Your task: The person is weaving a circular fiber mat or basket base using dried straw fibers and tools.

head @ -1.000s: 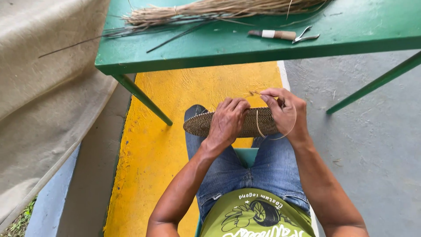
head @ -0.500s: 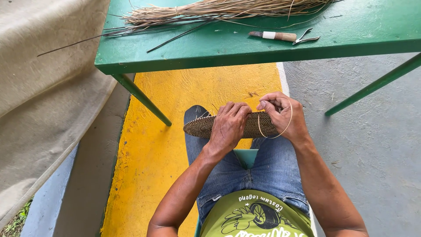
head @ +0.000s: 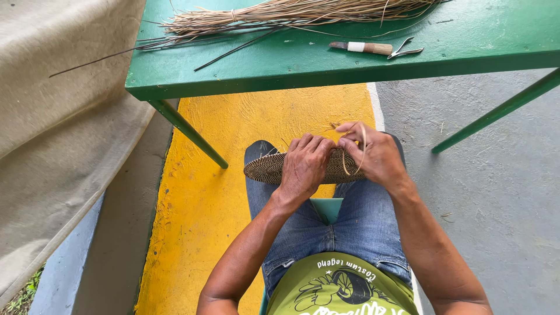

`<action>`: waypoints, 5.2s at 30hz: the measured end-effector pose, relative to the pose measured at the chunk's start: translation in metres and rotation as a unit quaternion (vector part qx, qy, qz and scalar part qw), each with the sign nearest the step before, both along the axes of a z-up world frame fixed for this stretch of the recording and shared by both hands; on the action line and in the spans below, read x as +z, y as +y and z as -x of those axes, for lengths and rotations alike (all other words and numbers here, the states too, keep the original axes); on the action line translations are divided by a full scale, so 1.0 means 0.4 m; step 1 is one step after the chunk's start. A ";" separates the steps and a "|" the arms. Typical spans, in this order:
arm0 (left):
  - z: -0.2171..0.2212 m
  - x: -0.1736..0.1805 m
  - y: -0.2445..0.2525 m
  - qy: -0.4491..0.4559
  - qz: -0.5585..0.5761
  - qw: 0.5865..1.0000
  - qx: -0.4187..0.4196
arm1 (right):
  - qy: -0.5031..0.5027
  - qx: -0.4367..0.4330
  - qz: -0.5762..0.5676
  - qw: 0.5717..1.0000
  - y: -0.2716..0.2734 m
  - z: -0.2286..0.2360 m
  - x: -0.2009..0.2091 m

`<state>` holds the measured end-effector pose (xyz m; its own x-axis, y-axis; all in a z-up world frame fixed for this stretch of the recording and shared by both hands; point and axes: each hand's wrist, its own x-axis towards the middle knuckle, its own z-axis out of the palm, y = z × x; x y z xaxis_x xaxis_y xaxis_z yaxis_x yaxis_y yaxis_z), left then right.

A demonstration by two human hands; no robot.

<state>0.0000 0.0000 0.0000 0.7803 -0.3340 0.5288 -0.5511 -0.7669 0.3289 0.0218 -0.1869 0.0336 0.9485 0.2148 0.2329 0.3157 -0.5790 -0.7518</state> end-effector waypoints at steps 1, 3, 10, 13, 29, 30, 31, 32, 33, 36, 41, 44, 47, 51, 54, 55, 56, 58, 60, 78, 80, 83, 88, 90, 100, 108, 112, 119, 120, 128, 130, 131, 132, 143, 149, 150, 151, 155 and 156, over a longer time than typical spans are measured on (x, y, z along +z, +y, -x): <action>-0.006 -0.007 -0.003 -0.008 -0.002 1.000 0.001 | -0.008 0.006 0.023 1.000 -0.003 -0.001 -0.007; -0.017 -0.006 -0.011 -0.006 0.000 1.000 0.010 | -0.066 0.008 0.056 0.996 0.001 0.018 -0.007; -0.048 0.001 -0.021 0.006 0.017 0.999 0.028 | -0.219 -0.053 0.078 0.971 0.026 0.081 -0.030; -0.049 0.007 -0.021 0.013 0.011 0.999 0.026 | -0.263 -0.011 0.034 0.964 0.028 0.067 -0.048; -0.071 -0.022 0.006 -0.040 -0.015 0.999 -0.019 | 0.079 0.044 0.043 0.995 0.000 -0.132 0.013; -0.069 -0.018 0.005 -0.033 -0.016 0.999 -0.017 | 0.031 0.038 0.037 0.998 -0.002 -0.127 0.000; -0.073 -0.011 0.005 -0.029 -0.018 0.999 -0.013 | -0.021 0.032 0.031 0.999 -0.002 -0.127 -0.009; -0.080 -0.016 0.005 -0.029 -0.018 0.999 -0.013 | -0.021 0.032 0.031 0.999 -0.004 -0.116 -0.048; -0.089 -0.020 0.004 0.015 -0.006 1.000 -0.009 | -0.081 0.006 0.053 0.995 -0.006 -0.106 -0.085; -0.094 0.003 0.001 0.071 0.022 0.997 -0.003 | -0.177 -0.034 0.084 0.980 0.004 -0.063 -0.144; -0.085 0.025 0.003 0.066 0.044 0.997 -0.005 | -0.286 -0.045 0.057 0.955 0.049 -0.022 -0.150; -0.090 0.012 0.003 0.080 0.050 0.996 -0.004 | -0.289 -0.055 0.045 0.955 0.060 -0.023 -0.158; -0.094 0.006 0.005 0.065 0.046 0.997 0.001 | -0.289 -0.047 0.027 0.956 0.055 -0.012 -0.125; -0.102 0.029 0.003 0.066 0.034 0.997 0.010 | -0.219 0.020 -0.155 0.963 0.028 0.069 0.057; -0.105 0.014 0.003 0.065 0.039 0.997 0.008 | -0.175 0.047 -0.249 0.951 0.026 0.092 0.096; -0.102 0.007 0.002 0.076 0.048 0.996 0.009 | -0.159 0.061 -0.270 0.948 0.025 0.088 0.085; -0.103 0.004 0.000 0.073 0.050 0.996 0.008 | -0.161 0.061 -0.268 0.948 0.033 0.101 0.062; -0.112 0.001 0.002 0.101 0.027 0.994 0.017 | -0.119 0.095 -0.255 0.955 0.052 0.113 0.019; -0.120 -0.018 0.002 0.094 0.034 0.995 0.013 | -0.127 0.100 -0.246 0.956 0.043 0.152 0.035; -0.163 -0.016 0.036 0.125 0.061 0.990 0.026 | -0.259 -0.025 -0.358 0.897 -0.224 0.183 0.201; -0.153 0.016 0.057 0.134 0.077 0.988 0.020 | -0.251 -0.027 -0.353 0.901 -0.261 0.124 0.145; -0.141 0.086 0.104 0.201 0.110 0.972 0.049 | -0.123 -0.114 -0.232 0.958 -0.278 0.070 0.042; -0.180 0.121 0.178 0.244 0.210 0.945 -0.060 | 0.071 0.022 -0.221 0.972 -0.256 0.038 -0.057; -0.195 0.108 0.186 0.252 0.215 0.940 -0.079 | 0.090 0.047 -0.229 0.968 -0.243 0.028 -0.071; -0.173 0.121 0.154 0.298 0.132 0.943 -0.067 | 0.098 0.054 -0.221 0.969 -0.212 0.033 -0.116; -0.166 0.095 0.150 0.329 0.123 0.935 -0.056 | 0.158 0.103 -0.259 0.947 -0.224 0.044 -0.167; -0.148 0.113 0.149 0.288 0.122 0.946 -0.085 | 0.180 0.083 -0.247 0.949 -0.222 0.020 -0.133; -0.118 0.172 0.109 0.245 -0.030 0.968 -0.042 | 0.085 0.145 -0.178 0.970 -0.165 0.027 -0.089; -0.120 0.161 0.111 0.250 -0.006 0.966 -0.064 | 0.087 0.151 -0.184 0.967 -0.168 0.033 -0.096; -0.149 0.110 0.122 0.194 0.072 0.976 -0.071 | 0.099 0.099 -0.306 0.942 -0.160 0.054 -0.132; -0.130 0.126 0.135 0.071 0.278 0.957 0.027 | 0.049 0.096 -0.378 0.920 -0.173 0.056 -0.149; -0.110 0.126 0.147 0.071 0.279 0.957 0.028 | 0.049 0.097 -0.377 0.920 -0.173 0.058 -0.151; -0.090 0.125 0.159 0.019 0.286 0.953 0.094 | 0.062 0.032 -0.439 0.896 -0.173 0.059 -0.153; 0.114 0.064 -0.065 0.105 0.277 0.952 0.076 | -0.115 -0.191 -0.287 0.932 -0.040 0.145 -0.149; 0.184 0.089 -0.034 0.128 0.423 0.896 0.053 | -0.328 0.014 -0.093 0.940 0.084 0.219 -0.103; 0.201 0.089 -0.018 0.212 0.510 0.830 0.078 | -0.325 0.058 -0.074 0.941 0.104 0.239 -0.091; 0.206 0.092 -0.004 0.287 0.588 0.750 0.095 | -0.327 0.102 -0.054 0.938 0.122 0.247 -0.077; 0.273 -0.072 0.093 0.283 0.631 0.706 0.152 | -0.282 0.191 -0.014 0.940 0.158 0.211 -0.060; 0.287 -0.064 0.113 0.268 0.625 0.719 0.145 | -0.305 0.206 -0.017 0.930 0.150 0.177 -0.038</action>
<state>-0.1147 0.0453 -0.0256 0.9248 0.3583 -0.1277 0.0343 0.2558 0.9661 -0.0491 -0.1269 0.0182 0.4765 0.5125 0.7144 0.8790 -0.2934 -0.3758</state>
